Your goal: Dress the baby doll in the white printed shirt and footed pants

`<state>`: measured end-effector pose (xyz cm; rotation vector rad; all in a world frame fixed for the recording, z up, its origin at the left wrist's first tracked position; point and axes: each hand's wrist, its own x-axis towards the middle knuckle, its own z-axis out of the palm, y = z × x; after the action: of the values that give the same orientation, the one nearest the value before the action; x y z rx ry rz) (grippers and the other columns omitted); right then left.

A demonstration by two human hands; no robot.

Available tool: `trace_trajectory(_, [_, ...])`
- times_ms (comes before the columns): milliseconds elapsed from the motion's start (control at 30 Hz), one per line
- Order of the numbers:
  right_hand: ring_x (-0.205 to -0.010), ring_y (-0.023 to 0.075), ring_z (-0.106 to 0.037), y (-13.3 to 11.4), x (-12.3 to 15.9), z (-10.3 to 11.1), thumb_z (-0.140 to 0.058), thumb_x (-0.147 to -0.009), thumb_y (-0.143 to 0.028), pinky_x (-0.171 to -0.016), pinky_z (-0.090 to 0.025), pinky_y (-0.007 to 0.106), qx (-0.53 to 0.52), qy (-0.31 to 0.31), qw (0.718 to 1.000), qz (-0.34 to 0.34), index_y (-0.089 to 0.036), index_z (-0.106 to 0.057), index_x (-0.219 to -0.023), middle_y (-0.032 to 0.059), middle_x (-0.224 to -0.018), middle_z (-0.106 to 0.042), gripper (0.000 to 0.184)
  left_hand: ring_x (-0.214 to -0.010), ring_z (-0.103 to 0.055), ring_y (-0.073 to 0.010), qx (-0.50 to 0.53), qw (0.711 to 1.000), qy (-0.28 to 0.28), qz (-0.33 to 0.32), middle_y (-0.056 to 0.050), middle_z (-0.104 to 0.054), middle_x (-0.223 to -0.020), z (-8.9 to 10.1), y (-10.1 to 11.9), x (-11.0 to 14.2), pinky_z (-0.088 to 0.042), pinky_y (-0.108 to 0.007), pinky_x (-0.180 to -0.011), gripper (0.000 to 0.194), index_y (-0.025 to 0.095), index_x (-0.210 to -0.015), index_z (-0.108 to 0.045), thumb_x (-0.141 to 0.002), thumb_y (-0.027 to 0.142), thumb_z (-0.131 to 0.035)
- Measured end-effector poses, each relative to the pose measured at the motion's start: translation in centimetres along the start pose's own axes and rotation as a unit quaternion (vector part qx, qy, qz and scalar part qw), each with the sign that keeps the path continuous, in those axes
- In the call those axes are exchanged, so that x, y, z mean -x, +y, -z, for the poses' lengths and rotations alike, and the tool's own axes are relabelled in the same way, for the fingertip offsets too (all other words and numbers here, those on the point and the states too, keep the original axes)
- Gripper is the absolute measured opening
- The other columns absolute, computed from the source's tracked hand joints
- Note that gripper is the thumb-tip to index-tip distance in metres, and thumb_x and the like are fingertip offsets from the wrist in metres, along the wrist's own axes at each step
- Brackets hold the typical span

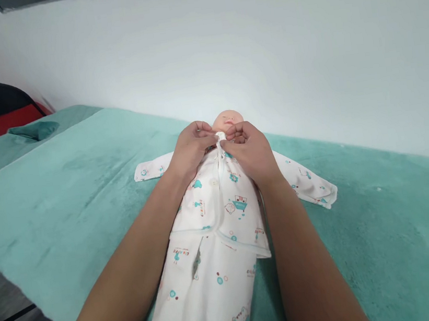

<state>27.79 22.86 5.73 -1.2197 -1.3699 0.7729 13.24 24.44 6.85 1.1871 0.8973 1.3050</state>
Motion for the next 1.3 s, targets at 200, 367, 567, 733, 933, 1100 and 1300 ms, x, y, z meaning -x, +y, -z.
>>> trace_trajectory(200, [-0.072,0.0138,-0.055,-0.25,0.05,-0.16,-0.070,-0.068,-0.014,-0.068,-0.044,0.030,0.008,0.010,1.000,-0.006,-0.022,-0.062,-0.084,-0.0019,-0.077,-0.061,0.019,-0.076,-0.059,-0.0096,-0.062,0.998,-0.019,-0.027,0.001,-0.060,-0.085,-0.14,0.21,0.10,-0.045,-0.025,-0.074,0.021,0.017,-0.088,-0.056,-0.074,0.004,-0.065])
trace_trajectory(367, [-0.070,0.0123,-0.052,-0.25,0.04,-0.22,-0.069,-0.069,-0.014,-0.067,-0.043,0.029,0.020,0.013,1.000,0.008,-0.021,-0.064,-0.083,-0.0025,-0.077,-0.060,0.017,-0.078,-0.059,-0.0104,-0.081,0.996,-0.027,-0.037,-0.001,-0.061,-0.090,-0.10,0.05,0.04,-0.045,-0.026,-0.074,0.022,0.017,-0.094,-0.058,-0.076,0.005,-0.062])
trace_trajectory(567, [-0.068,0.0126,-0.051,-0.35,0.01,-0.14,-0.070,-0.073,-0.019,-0.064,-0.041,0.029,0.053,0.015,0.998,0.028,-0.022,-0.065,-0.078,-0.0020,-0.075,-0.060,0.007,-0.080,-0.059,-0.0117,-0.133,0.989,-0.022,-0.059,-0.002,-0.063,-0.087,-0.01,-0.02,-0.24,-0.046,-0.027,-0.078,0.018,0.016,-0.088,-0.062,-0.076,0.003,-0.057])
trace_trajectory(733, [-0.070,0.0132,-0.053,-0.38,0.00,-0.21,-0.071,-0.073,-0.020,-0.067,-0.043,0.029,0.058,0.026,0.998,0.021,-0.021,-0.066,-0.079,-0.0010,-0.078,-0.063,0.008,-0.080,-0.061,-0.0118,-0.145,0.986,-0.024,-0.072,-0.003,-0.067,-0.088,0.13,-0.16,-0.40,-0.048,-0.029,-0.081,0.015,0.015,-0.087,-0.064,-0.078,0.005,-0.058])
trace_trajectory(933, [-0.069,0.0132,-0.051,-0.17,0.01,-0.18,-0.071,-0.074,-0.022,-0.066,-0.043,0.029,0.058,0.020,0.998,0.024,-0.022,-0.068,-0.081,-0.0014,-0.077,-0.061,0.008,-0.090,-0.065,-0.0155,-0.198,0.978,-0.025,-0.055,-0.007,-0.073,-0.100,0.09,0.25,-0.19,-0.049,-0.031,-0.086,0.020,0.015,-0.095,-0.070,-0.082,0.008,-0.057])
trace_trajectory(1100, [-0.069,0.0135,-0.051,-0.19,-0.04,-0.21,-0.070,-0.076,-0.022,-0.066,-0.044,0.029,0.065,0.018,0.998,0.018,-0.022,-0.067,-0.081,-0.0013,-0.076,-0.060,0.006,-0.089,-0.065,-0.0179,-0.262,0.962,-0.063,-0.043,-0.006,-0.074,-0.094,0.16,0.68,-0.03,-0.047,-0.033,-0.084,0.018,0.016,-0.088,-0.072,-0.086,0.013,-0.055])
trace_trajectory(1300, [-0.068,0.0136,-0.052,0.03,-0.20,-0.33,-0.070,-0.076,-0.021,-0.068,-0.045,0.030,0.048,0.026,0.998,0.015,-0.022,-0.064,-0.081,-0.0011,-0.078,-0.061,0.009,-0.083,-0.062,-0.0165,-0.263,0.961,-0.051,-0.064,-0.004,-0.071,-0.089,0.26,0.10,-0.35,-0.045,-0.032,-0.080,0.017,0.017,-0.091,-0.070,-0.084,0.014,-0.055])
